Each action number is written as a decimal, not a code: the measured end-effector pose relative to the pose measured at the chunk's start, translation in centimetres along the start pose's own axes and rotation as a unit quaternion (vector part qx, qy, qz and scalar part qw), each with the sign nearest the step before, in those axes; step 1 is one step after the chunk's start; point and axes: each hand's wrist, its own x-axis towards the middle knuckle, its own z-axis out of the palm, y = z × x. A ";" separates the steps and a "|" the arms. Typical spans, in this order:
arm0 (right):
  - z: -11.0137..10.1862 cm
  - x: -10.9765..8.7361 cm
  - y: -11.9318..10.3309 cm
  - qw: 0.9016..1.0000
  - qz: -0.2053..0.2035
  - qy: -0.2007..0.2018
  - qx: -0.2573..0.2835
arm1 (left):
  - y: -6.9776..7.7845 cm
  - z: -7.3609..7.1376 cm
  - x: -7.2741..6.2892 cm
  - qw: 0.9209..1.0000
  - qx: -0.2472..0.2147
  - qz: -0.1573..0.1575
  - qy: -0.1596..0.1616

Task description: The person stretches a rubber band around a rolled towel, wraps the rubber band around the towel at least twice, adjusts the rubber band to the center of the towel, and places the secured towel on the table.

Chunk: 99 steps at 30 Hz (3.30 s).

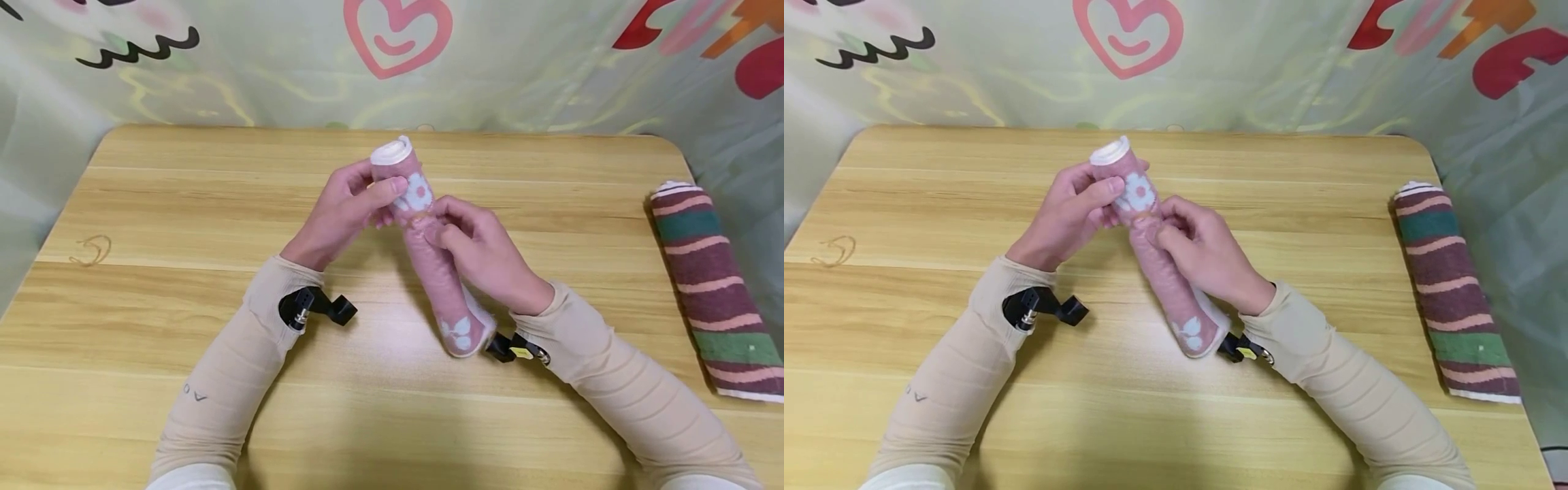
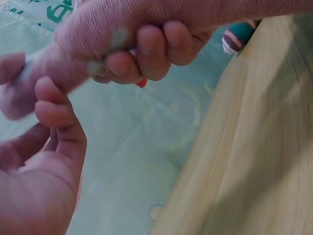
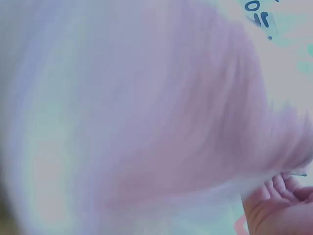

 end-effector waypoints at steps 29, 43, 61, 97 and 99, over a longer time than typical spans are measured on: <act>0.4 0.6 0.8 0.999 -0.040 0.014 0.008 | -1.2 0.5 0.7 0.997 0.049 -0.016 0.061; 0.3 0.7 1.3 0.994 -0.104 0.006 0.031 | -0.9 0.9 0.8 0.994 0.012 -0.026 0.101; -0.6 1.0 1.3 0.989 -0.117 -0.065 -0.059 | -0.9 0.4 0.7 0.996 0.014 -0.010 0.085; -0.3 0.7 1.9 0.977 -0.145 -0.122 -0.102 | -0.9 0.3 0.8 0.990 0.036 -0.008 0.138; -0.2 0.6 1.8 0.980 -0.124 -0.119 -0.098 | -0.9 0.3 0.9 0.987 0.031 -0.010 0.157</act>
